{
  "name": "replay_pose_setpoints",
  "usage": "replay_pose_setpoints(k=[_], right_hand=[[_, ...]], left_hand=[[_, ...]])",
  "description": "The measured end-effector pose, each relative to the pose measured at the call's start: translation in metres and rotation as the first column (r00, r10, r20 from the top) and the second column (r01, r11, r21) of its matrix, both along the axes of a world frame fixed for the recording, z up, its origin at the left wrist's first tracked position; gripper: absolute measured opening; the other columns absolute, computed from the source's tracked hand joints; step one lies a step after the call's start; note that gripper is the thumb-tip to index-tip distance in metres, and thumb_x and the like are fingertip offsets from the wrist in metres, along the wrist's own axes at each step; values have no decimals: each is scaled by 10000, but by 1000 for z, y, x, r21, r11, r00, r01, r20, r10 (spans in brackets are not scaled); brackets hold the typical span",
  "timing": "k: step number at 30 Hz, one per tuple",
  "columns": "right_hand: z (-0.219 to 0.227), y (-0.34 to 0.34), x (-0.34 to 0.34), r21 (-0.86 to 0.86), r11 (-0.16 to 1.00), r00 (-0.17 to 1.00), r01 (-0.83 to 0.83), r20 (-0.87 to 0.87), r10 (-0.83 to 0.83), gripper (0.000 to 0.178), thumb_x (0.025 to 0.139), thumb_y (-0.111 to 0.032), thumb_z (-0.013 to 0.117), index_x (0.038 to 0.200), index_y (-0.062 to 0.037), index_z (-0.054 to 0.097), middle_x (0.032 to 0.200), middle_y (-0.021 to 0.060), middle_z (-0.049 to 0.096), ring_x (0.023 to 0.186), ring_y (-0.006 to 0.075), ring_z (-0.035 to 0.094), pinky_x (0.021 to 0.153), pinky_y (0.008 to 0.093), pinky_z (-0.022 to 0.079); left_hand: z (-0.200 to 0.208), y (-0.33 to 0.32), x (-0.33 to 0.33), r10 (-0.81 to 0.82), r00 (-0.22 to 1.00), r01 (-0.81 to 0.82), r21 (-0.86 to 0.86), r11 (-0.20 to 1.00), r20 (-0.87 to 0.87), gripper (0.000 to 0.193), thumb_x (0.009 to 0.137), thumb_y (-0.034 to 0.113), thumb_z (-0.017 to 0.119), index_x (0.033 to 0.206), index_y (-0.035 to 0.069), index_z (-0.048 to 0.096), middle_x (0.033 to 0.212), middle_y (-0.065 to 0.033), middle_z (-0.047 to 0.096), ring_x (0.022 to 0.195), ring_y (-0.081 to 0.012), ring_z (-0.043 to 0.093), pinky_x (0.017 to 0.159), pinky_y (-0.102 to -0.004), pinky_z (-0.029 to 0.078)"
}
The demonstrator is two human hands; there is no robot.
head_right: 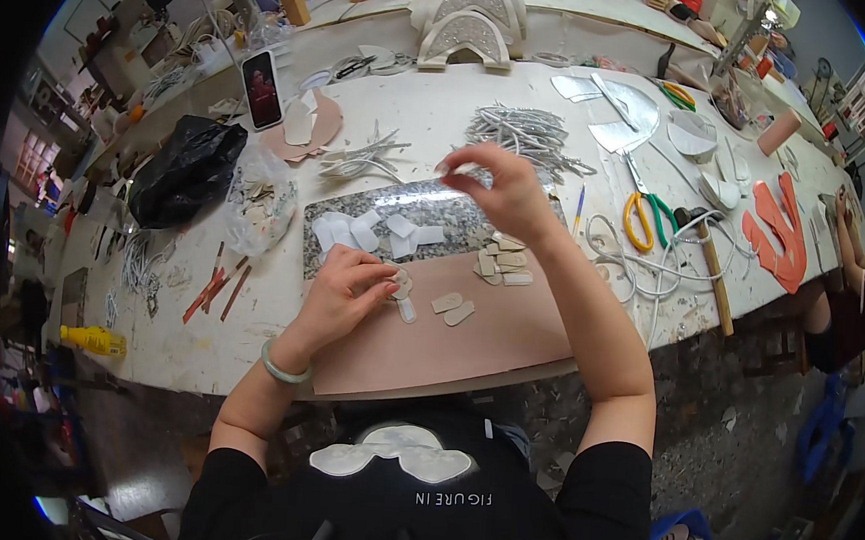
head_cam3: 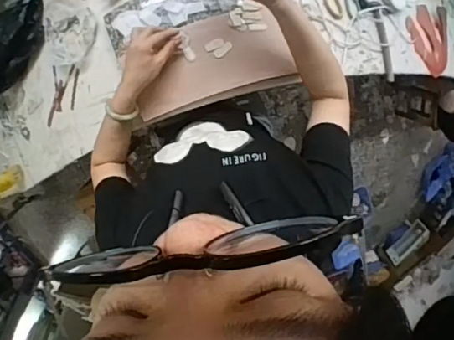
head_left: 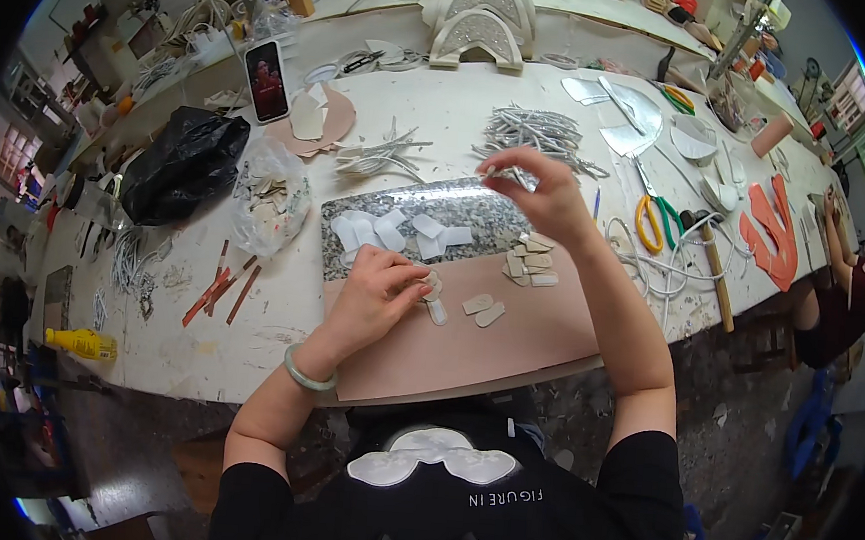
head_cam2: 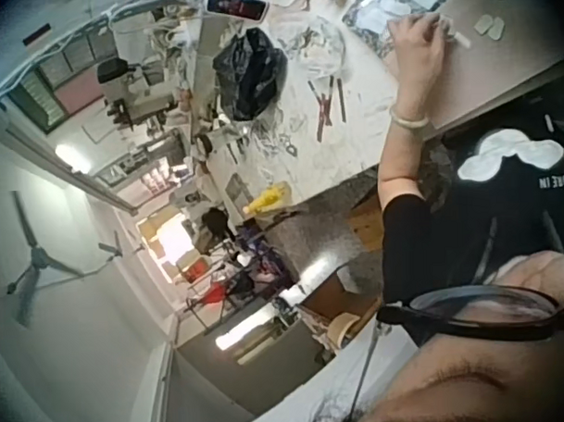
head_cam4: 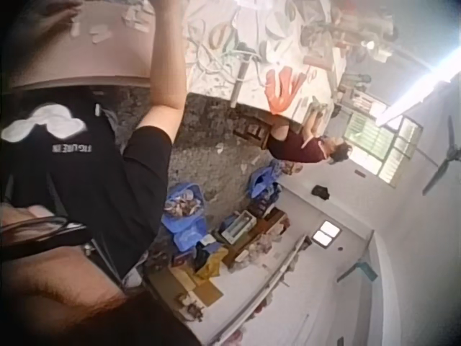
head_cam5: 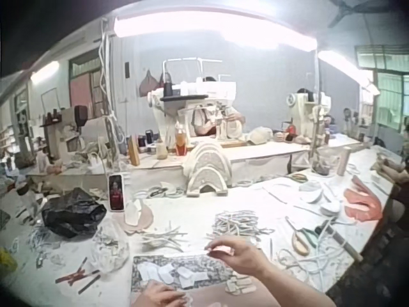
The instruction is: The person assembles small decorative items by hand at a cluttered workbench. They repeatedly pick up small white foam pieces and silver glittery strips, wrap the strips around the foam pieces, and place the finished units on the table. The process is repetitive and one-at-a-time, with no tools used.
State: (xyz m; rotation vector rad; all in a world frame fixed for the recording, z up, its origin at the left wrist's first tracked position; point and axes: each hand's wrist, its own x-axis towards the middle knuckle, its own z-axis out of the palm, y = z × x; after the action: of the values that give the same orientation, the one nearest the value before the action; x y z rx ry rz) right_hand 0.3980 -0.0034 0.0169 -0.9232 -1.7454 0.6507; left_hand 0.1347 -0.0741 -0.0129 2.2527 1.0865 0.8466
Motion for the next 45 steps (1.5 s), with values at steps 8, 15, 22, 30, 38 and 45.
replay_pose_setpoints(k=[8,15,22,30,38,45], right_hand=[[1,-82,1,-143,988,966,-55,243,88,118,853,-43,648,965,-37,613,930,89,581,807,240,617,661,328,492],[2,-111,6,-253,962,970,103,240,-40,187,835,-121,707,973,-17,639,885,89,618,696,197,603,604,303,484],[-2,-112,-31,-345,939,993,3,-107,-42,198,844,-53,671,1040,-22,671,859,79,645,672,158,613,574,260,479],[10,-115,-42,18,998,982,53,181,-56,236,748,36,629,971,-41,639,922,100,618,730,296,637,607,371,521],[16,-122,-52,94,994,899,-59,438,12,334,716,19,679,1043,-38,639,933,117,637,752,302,653,633,366,540],[-3,-115,-54,-210,978,983,-20,-182,-19,109,868,-64,611,844,18,678,779,86,671,550,88,538,487,228,434]], left_hand=[[0,-4,44,-239,966,240,-3,971,-95,174,764,160,754,909,70,714,890,-48,620,923,-245,500,816,-338,447],[9,1,48,-132,990,138,-195,971,44,172,818,157,710,947,43,706,844,-56,661,736,-167,572,668,-296,475],[21,-18,38,231,802,302,-707,639,551,183,924,141,629,1032,0,672,922,-50,676,725,-100,621,639,-233,529],[37,-23,18,154,814,365,-699,615,560,179,941,77,560,1027,-58,640,932,-105,674,805,-151,667,744,-276,574],[38,-32,11,16,917,198,-487,851,400,168,915,55,572,982,-69,665,828,-80,695,728,-108,657,636,-232,544],[33,-38,-5,204,771,248,-580,776,603,182,928,49,551,1008,-75,657,833,-104,689,731,-131,658,674,-253,560]])
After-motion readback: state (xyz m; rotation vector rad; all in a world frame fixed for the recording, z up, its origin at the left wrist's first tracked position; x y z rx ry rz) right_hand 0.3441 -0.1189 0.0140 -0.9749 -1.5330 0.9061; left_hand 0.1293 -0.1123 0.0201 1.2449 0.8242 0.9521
